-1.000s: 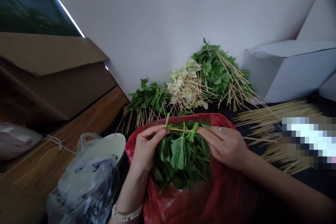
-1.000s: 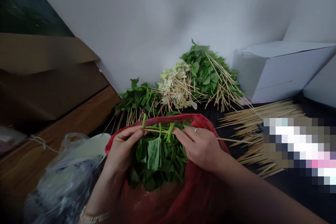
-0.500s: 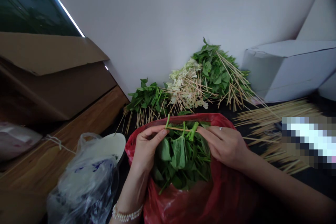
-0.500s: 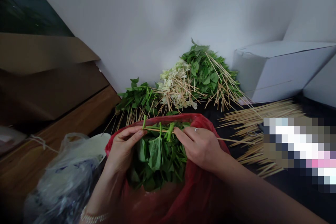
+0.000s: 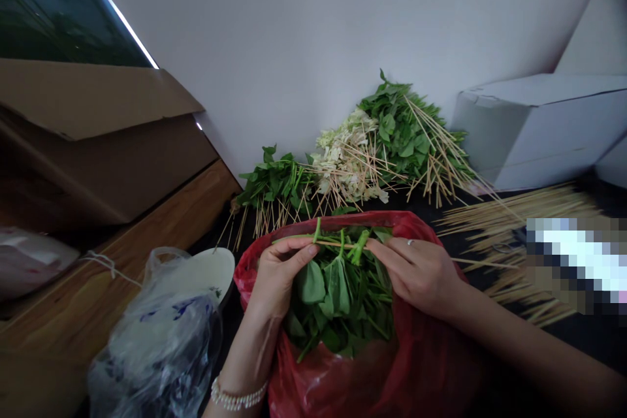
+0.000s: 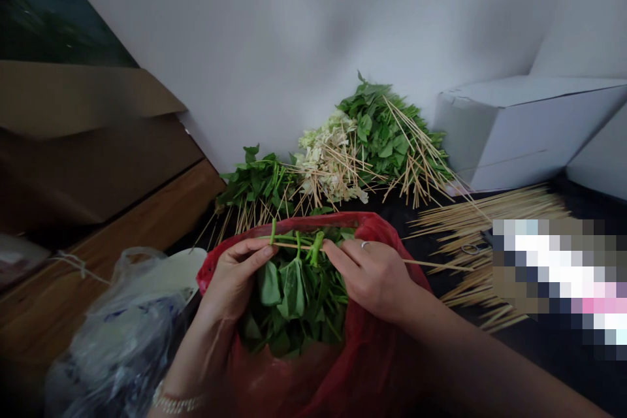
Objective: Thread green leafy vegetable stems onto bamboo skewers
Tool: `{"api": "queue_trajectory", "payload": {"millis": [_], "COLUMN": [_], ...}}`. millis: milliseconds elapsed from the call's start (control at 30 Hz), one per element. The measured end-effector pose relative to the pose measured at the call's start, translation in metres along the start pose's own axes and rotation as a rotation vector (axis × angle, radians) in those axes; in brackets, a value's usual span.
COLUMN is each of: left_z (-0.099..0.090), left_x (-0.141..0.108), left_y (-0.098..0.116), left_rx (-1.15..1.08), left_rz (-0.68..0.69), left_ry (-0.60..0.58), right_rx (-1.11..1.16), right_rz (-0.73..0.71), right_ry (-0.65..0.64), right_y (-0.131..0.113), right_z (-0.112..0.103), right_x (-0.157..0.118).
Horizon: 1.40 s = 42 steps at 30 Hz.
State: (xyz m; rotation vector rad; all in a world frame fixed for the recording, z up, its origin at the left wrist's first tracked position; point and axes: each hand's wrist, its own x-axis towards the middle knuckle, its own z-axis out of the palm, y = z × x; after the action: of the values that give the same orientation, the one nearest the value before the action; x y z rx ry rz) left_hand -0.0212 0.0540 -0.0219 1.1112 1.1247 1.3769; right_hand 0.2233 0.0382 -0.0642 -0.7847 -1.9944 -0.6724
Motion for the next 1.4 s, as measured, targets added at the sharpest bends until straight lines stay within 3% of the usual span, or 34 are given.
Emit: {"api": "queue_trajectory", "payload": {"millis": [200, 333, 567, 733, 867, 1033, 1133, 1300, 1400], "left_z": [0.002, 0.002, 0.014, 0.007, -0.004, -0.016, -0.02, -0.01, 0.002], "left_x": [0.001, 0.001, -0.004, 0.001, 0.005, 0.009, 0.015, 0.031, 0.039], "left_y": [0.002, 0.0, -0.008, -0.006, -0.001, 0.01, 0.014, 0.005, -0.004], "left_rx": [-0.016, 0.013, 0.06, 0.06, -0.039, -0.012, 0.256, 1.164, 1.546], "left_rz": [-0.092, -0.083, -0.082, 0.033, 0.05, 0.101, 0.157, 0.61, 0.751], "left_ry": [-0.035, -0.052, -0.197, -0.087, 0.005, -0.006, -0.119, -0.302, -0.322], "right_rx": [0.017, 0.012, -0.008, 0.007, 0.075, 0.227, 0.25, 0.292, 0.283], "right_rz": [-0.01, -0.01, -0.046, 0.033, 0.113, 0.128, 0.104, 0.018, 0.011], "right_ry": [-0.017, -0.025, -0.083, -0.013, 0.096, 0.255, 0.291, 0.18, 0.162], "right_y": [-0.001, -0.002, -0.006, -0.001, 0.009, 0.021, 0.022, 0.02, 0.019], "right_z": [0.003, 0.004, 0.004, 0.001, -0.004, -0.002, 0.001, 0.001, 0.0], "right_x": [-0.004, -0.006, -0.004, 0.001, 0.003, -0.001, -0.004, -0.006, -0.005]}}
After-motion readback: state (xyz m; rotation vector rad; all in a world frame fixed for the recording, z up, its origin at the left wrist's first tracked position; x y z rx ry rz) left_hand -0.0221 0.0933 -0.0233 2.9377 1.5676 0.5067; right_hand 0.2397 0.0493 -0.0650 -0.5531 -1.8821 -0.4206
